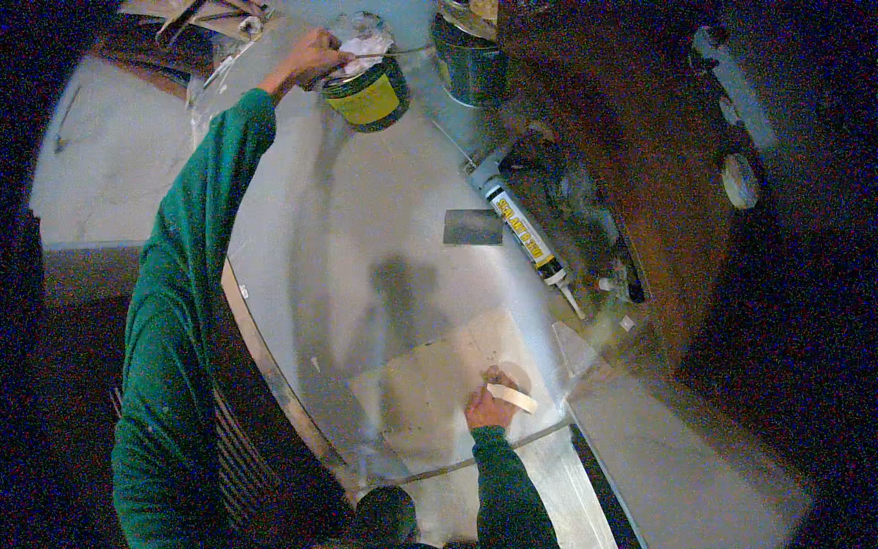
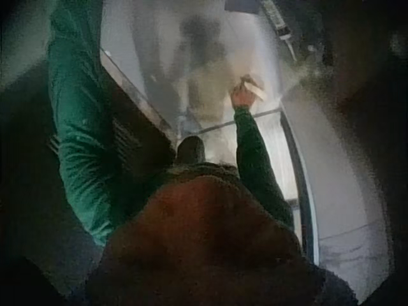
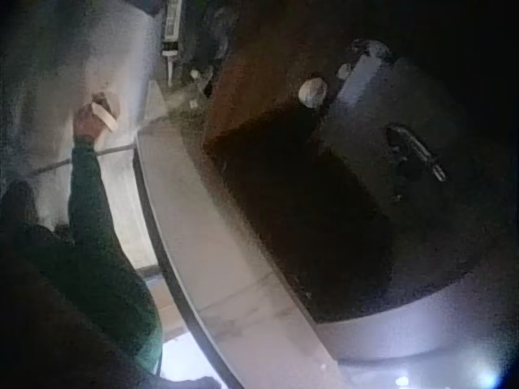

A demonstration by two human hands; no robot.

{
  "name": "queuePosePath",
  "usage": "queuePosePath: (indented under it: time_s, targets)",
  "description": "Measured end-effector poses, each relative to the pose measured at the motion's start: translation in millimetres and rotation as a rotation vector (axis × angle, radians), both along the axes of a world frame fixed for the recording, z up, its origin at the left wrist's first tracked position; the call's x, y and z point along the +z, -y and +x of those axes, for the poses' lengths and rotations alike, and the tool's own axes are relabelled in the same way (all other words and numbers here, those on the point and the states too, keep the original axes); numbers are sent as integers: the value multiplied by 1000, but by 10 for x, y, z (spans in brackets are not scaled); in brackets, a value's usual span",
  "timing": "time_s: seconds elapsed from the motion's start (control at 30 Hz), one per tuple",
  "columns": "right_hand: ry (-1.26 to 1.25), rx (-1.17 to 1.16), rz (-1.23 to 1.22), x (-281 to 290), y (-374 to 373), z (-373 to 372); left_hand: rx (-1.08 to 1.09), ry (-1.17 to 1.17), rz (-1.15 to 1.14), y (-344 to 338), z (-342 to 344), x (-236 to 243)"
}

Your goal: The person kneels on the floor and applies a strip of edge banding to the side of a wooden board. They use a utility knife to cut the tape and a small brush to smooth the edge banding onto the board.

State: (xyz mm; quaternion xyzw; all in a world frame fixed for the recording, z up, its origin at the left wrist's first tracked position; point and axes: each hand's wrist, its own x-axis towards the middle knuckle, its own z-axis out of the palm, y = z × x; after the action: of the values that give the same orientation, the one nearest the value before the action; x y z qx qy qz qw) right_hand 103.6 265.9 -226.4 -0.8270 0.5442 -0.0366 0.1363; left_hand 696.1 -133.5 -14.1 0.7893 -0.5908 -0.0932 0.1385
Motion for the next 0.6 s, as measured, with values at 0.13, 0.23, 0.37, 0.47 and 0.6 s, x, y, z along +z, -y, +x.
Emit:
queuePosePath:
  time_s: [0.13,0.23,0.37,0.47,0.6]
  targets:
    - [95,-52,64,16,28,28,-79,69,46,-106,-45,148]
    - [-2,-32,15,32,28,36,-176,240,-5,-166,-22,121]
    - [37,-63,50,12,17,29,-159,270,-143,-248,-28,157]
    - [74,-62,38,-12,29,16,-149,281,-183,-418,-120,541]
    - [139,-52,60,-7,51,14,-193,307,-286,-1228,-754,670]
